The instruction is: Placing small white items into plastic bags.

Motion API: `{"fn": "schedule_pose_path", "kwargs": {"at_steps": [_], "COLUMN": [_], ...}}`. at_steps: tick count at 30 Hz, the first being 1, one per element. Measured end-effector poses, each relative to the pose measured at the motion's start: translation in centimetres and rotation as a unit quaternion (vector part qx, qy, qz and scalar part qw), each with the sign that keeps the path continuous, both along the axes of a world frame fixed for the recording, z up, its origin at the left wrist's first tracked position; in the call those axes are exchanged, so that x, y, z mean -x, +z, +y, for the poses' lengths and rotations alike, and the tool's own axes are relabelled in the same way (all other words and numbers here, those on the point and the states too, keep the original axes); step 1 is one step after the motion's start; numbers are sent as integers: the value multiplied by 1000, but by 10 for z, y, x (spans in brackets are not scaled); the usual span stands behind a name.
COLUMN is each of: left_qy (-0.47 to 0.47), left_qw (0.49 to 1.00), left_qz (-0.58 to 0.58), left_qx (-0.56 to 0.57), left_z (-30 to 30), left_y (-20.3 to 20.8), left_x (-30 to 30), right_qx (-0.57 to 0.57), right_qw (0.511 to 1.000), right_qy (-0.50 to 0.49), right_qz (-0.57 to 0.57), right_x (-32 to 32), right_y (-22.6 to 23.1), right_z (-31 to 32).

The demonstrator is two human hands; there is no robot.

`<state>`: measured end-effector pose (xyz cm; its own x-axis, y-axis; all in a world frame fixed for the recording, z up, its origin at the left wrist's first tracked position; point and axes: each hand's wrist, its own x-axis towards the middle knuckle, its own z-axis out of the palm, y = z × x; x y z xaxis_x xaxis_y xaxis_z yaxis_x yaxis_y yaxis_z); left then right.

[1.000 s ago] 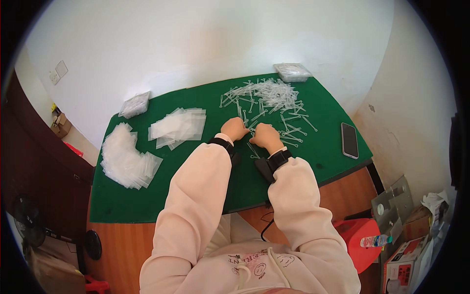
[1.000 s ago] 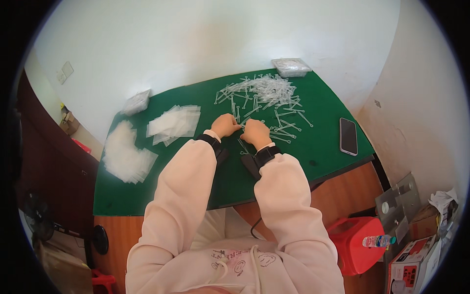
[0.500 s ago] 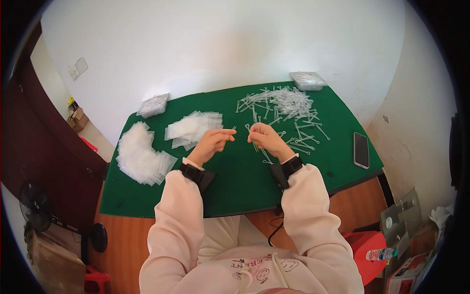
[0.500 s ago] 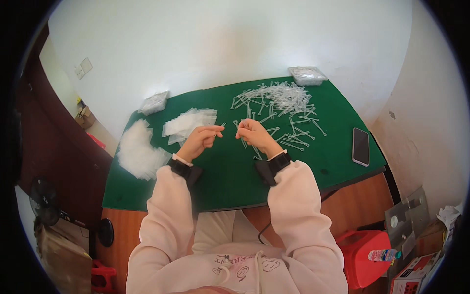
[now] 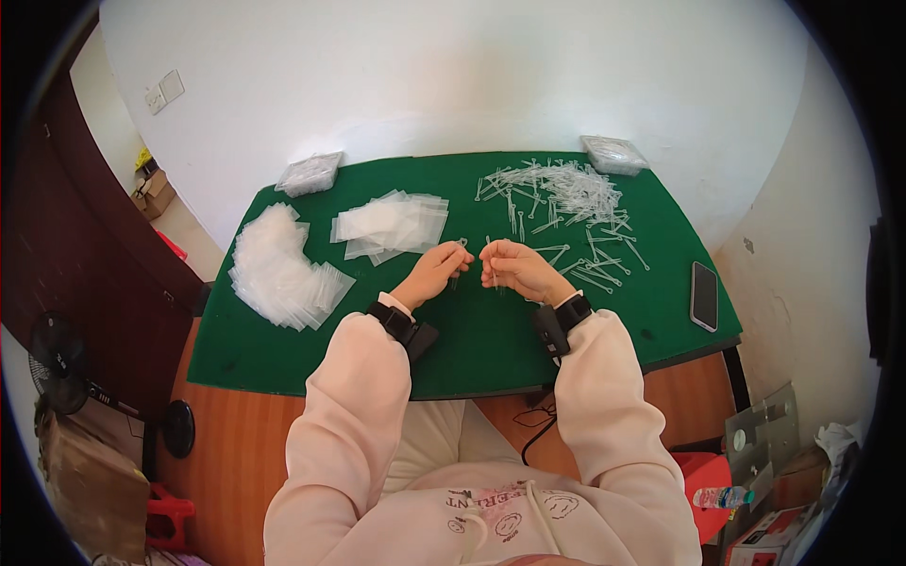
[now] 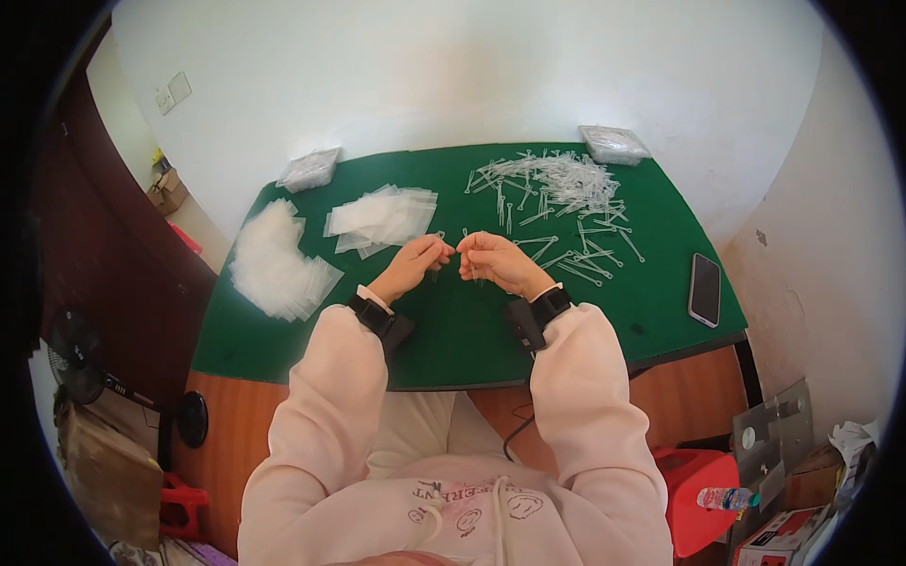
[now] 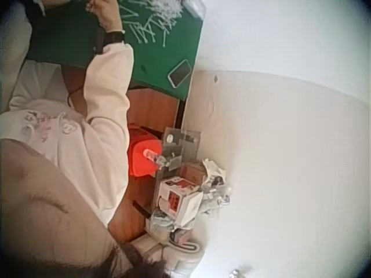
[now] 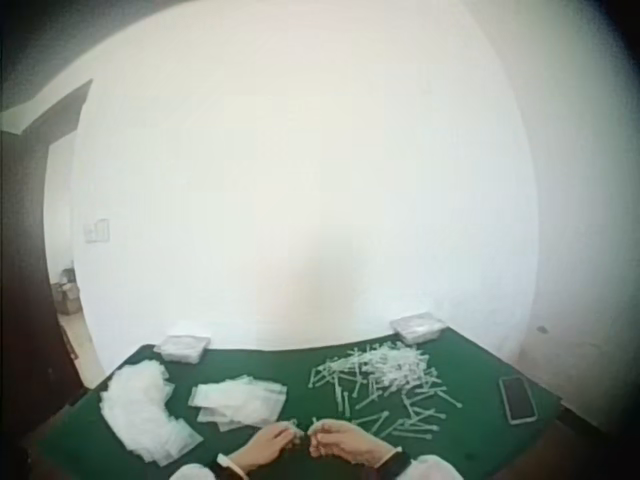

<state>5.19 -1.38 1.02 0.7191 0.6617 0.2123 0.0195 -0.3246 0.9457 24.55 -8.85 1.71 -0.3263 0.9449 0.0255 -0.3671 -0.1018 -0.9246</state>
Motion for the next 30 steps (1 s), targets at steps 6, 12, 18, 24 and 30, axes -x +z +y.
{"fn": "schedule_pose_path", "kwargs": {"at_steps": [6,12,18,24,30], "left_qy": [-25,-29,-27,-15,-104], "left_qw": [995,999,997,998,915], "left_qz": [-50,-17,-49,-3,188], "left_qx": [83,-9,60,61,-342], "left_z": [0,2,0,-14,-50], "left_y": [-4,-5,-8,10,19], "left_x": [-2,-1,-2,-20,-66], "right_qx": [0,-1,1,-147,-48], "right_qw": [999,998,997,843,696], "right_qy": [18,24,7,-284,-318], "right_qz": [-51,-63,-71,-432,-642], "right_x": [0,3,3,-44,-49], "right_y": [-5,-6,-3,2,11], "right_z": [2,4,0,7,-9]}}
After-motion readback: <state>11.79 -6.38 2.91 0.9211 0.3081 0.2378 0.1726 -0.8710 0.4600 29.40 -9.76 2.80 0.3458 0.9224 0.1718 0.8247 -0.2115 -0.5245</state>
